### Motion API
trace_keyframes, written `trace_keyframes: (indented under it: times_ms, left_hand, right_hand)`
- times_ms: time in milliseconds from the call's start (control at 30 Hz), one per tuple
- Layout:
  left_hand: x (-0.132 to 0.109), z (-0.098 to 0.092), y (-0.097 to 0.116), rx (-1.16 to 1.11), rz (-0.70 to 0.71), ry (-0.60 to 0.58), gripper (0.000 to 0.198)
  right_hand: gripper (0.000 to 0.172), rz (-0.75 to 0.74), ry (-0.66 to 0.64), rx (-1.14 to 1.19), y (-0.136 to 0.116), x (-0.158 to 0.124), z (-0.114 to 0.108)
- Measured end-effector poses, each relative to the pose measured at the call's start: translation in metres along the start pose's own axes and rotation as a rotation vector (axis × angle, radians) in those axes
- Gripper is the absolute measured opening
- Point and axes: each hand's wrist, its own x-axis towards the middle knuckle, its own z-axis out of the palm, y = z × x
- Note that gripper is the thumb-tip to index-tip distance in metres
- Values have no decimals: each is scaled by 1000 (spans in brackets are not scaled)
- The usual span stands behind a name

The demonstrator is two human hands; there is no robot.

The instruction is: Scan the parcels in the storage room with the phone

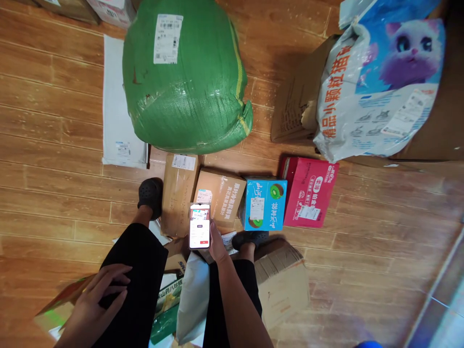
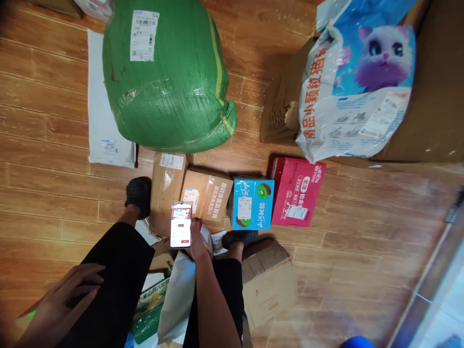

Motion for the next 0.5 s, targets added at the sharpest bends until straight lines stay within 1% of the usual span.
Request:
trace_keyframes:
  times_ms: [100, 233, 400, 500]
  left_hand:
    - [2, 0, 5, -1, 21, 16, 23]
    - [0, 1, 2, 18, 7, -26, 25]
    - [-2, 0, -4, 54, 34, -71, 26]
    - [-1, 0, -2, 49, 40, -67, 26]
  right_hand:
    - [67, 7, -5, 41, -10, -4, 5]
    - [63, 12, -68, 78, -28, -13, 10]
    - [80, 7, -161, 66, -45, -24, 8]
    - [83, 7, -193, 29, -51, -28, 6]
